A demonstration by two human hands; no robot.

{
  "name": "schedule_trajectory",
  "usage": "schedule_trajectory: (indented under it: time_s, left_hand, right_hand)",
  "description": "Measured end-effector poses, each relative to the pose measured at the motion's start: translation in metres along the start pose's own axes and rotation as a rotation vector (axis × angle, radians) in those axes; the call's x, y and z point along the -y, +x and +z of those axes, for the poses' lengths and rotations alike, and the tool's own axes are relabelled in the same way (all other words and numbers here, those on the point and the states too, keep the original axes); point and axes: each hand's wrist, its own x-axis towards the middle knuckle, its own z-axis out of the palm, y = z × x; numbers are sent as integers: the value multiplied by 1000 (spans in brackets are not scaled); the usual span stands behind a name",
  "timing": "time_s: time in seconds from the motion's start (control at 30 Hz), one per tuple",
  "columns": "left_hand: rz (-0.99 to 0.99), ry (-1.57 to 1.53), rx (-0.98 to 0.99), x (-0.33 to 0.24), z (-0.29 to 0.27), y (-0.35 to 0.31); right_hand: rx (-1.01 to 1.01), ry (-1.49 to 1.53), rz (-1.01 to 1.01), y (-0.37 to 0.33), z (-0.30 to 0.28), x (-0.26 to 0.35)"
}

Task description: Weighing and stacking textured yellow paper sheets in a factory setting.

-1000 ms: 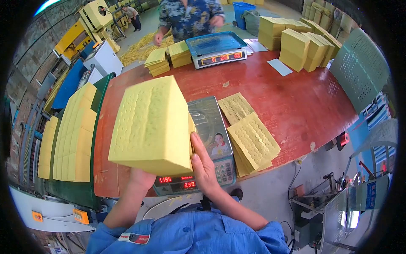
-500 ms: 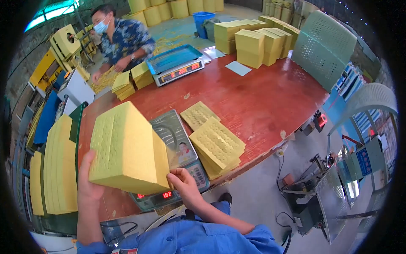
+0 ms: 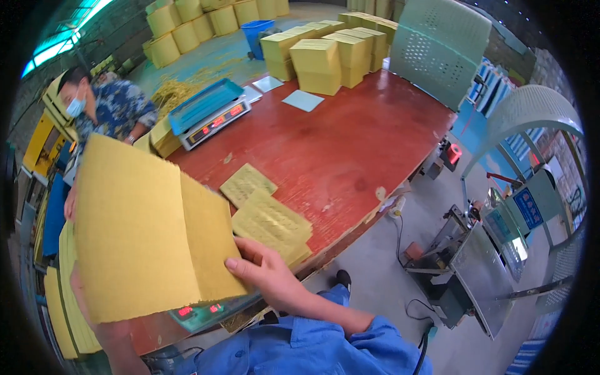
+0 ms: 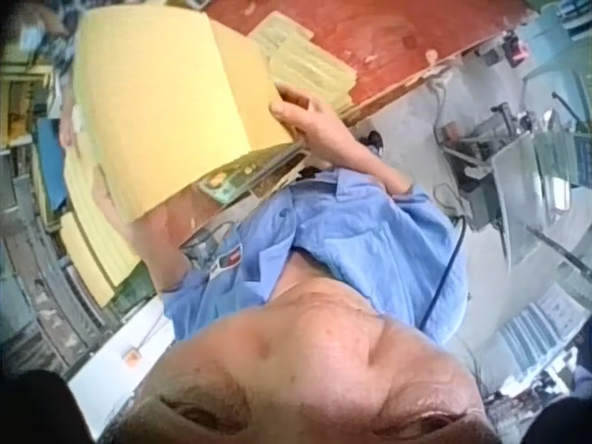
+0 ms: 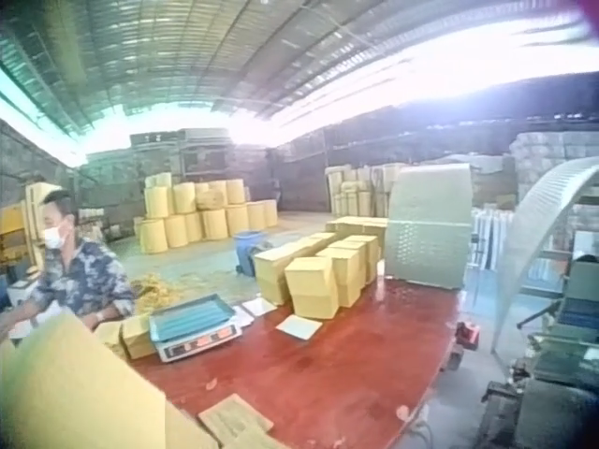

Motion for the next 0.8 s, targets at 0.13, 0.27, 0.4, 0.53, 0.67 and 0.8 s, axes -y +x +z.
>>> schedule_trajectory:
  time_s: [0.13, 0.27, 0.4, 0.53, 0.67, 0.8]
  left_hand:
    - [108, -55, -249, -6, 96, 11]
    - [-603, -506, 436, 49, 205, 45]
    - [-720, -493, 493, 112, 324, 50]
    - [-994, -463, 591, 128, 440, 69]
    - [-978, -446, 541, 129, 531, 84]
    - [-917, -369, 632, 122, 590, 99]
  right_hand:
    - [-95, -33, -186, 13, -59, 61]
    - [-322, -110, -200, 28, -188, 93]
    - [-469, -228, -131, 43, -300, 134]
    - [-607, -539, -160, 52, -397, 182]
    - [-734, -568, -265, 45, -433, 221]
    - [-742, -573, -444, 21, -432, 240]
